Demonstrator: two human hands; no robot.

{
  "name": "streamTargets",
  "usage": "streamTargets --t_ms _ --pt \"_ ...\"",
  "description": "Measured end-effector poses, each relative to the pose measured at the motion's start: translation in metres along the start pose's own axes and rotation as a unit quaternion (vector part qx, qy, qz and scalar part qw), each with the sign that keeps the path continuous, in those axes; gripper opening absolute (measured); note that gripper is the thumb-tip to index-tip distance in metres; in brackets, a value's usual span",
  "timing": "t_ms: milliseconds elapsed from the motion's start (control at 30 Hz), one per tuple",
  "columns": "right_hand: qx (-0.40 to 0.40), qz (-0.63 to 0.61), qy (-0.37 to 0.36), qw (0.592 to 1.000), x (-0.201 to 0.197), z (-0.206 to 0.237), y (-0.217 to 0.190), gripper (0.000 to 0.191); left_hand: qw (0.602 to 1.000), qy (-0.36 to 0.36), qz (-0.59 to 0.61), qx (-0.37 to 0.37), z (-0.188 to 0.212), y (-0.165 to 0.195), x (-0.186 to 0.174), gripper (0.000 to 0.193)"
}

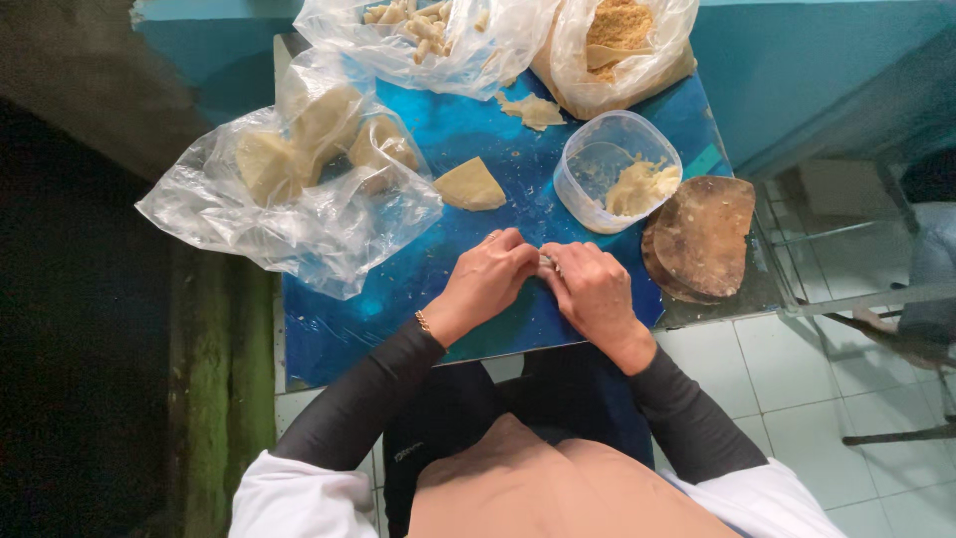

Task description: The person sits at a small blue table and folds filled pastries. They take a triangular dough wrapper, scoop filling from a plastic container with their fingers, place it on the wrapper, fold the wrapper over and pinch the edges closed, then place the finished pastry into a plastic bag with others.

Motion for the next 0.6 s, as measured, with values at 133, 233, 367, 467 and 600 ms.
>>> streamTargets --t_ms 133,233,367,467,600 --pt "-0.001 -0.018 -0.011 1.000 -0.005 -0.004 0.002 0.014 0.999 0.001 0.033 -0.031 -0.005 -0.003 -0.001 0.005" --pt "-0.003 -0.014 -0.008 1.000 -0.005 -0.009 0.004 0.011 0.997 -0.010 0.071 -0.031 -0.006 -0.004 -0.005 0.015" --pt "-0.010 0.037 0.002 0.999 -0.005 -0.008 0.003 0.014 0.998 -0.008 0.056 -0.003 -0.003 -0.003 -0.005 0.016" --pt "-0.028 0.071 0.028 0.997 -0.008 -0.003 -0.003 0.026 0.999 0.017 0.039 0.005 -0.004 -0.003 -0.001 0.009" --pt "-0.063 0.110 0.006 0.992 -0.008 0.001 -0.008 0.032 0.998 0.029 0.048 -0.009 -0.008 -0.004 0.000 0.008"
Point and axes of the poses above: each hand's wrist, its own z-axis away from the middle knuckle, its own x-axis out of the palm, y = z × x, the point moved 1 cm from there along -z, towards the middle knuckle, and after that the axes turned 1 degree about -y, right-handed, at the moved point
